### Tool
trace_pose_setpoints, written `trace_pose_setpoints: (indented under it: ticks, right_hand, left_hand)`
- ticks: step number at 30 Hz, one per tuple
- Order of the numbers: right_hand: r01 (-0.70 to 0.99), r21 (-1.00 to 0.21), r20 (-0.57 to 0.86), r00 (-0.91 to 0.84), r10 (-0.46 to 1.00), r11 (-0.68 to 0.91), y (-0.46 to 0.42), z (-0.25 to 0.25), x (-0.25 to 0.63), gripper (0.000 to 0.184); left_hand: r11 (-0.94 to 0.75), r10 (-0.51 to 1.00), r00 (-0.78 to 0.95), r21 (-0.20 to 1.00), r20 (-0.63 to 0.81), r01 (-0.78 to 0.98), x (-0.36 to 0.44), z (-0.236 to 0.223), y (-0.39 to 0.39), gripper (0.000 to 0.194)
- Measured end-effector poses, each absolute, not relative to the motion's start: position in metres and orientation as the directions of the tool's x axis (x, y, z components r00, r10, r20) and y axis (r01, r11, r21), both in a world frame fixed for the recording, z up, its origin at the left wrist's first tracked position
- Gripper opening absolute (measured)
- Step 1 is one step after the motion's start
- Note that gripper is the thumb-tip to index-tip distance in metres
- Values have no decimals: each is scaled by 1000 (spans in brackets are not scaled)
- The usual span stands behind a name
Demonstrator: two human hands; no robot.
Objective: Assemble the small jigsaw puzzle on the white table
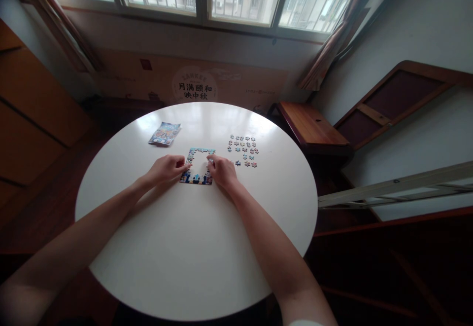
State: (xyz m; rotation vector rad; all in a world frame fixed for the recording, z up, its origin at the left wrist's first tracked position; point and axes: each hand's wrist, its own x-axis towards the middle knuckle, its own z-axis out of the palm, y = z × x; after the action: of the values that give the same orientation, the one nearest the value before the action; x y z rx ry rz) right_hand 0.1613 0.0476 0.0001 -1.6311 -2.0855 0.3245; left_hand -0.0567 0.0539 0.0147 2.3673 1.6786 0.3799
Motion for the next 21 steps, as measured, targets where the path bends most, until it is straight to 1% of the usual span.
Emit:
trace_pose_setpoints:
  ticks: [12,16,19,21]
  right_hand:
    - [846,-460,222,-182,958,267,49,-2,161,32]
    - [824,-492,233,-185,955,280,50,-3,162,33]
    - [790,-533,265,-183,947,302,53,0,166,34]
    - [783,-535,323,-157,933,317,58,3,173,35]
  left_hand:
    - [-326,945,317,329,83,886,-57,16,54,37]
    - [-334,942,323,341,92,879,-57,15,55,37]
    - [-327,944,318,352,86,877,-58,14,55,37]
    - [-324,945,315,358,85,876,-58,14,55,37]
